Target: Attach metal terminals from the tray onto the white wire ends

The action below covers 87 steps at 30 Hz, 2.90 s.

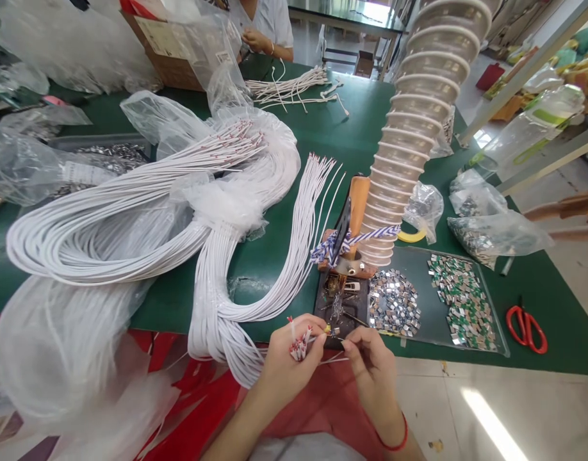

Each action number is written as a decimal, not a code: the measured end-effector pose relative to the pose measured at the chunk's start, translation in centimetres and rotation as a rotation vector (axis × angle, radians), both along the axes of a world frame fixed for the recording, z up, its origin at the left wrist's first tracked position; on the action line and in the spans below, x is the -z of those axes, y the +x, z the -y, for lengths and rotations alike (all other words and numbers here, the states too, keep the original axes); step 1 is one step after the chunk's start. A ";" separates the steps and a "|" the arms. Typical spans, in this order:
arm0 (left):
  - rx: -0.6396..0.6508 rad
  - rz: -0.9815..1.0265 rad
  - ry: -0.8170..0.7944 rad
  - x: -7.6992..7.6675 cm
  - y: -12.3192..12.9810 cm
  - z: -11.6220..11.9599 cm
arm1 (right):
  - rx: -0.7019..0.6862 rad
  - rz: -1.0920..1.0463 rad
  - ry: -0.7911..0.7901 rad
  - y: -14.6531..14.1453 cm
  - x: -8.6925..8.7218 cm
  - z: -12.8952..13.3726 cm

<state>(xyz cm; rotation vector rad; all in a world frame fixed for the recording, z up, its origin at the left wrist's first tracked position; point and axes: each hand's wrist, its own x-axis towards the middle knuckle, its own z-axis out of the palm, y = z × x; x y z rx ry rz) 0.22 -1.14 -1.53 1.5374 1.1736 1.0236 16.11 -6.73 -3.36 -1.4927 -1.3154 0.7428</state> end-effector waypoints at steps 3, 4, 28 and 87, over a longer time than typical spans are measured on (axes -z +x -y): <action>0.011 0.005 -0.007 0.1 0.0 0.0 | 0.002 0.023 -0.005 0.1 0.0 0.0; 0.016 0.003 -0.003 0.1 0.0 0.0 | 0.002 0.036 0.008 0.1 -0.2 -0.1; -0.005 0.023 0.052 -0.7 0.3 -0.5 | -0.031 -0.066 0.119 -0.2 -0.5 -0.9; -0.013 0.044 -0.026 -0.6 0.0 -0.2 | -0.049 -0.134 0.151 -0.8 -1.0 -1.7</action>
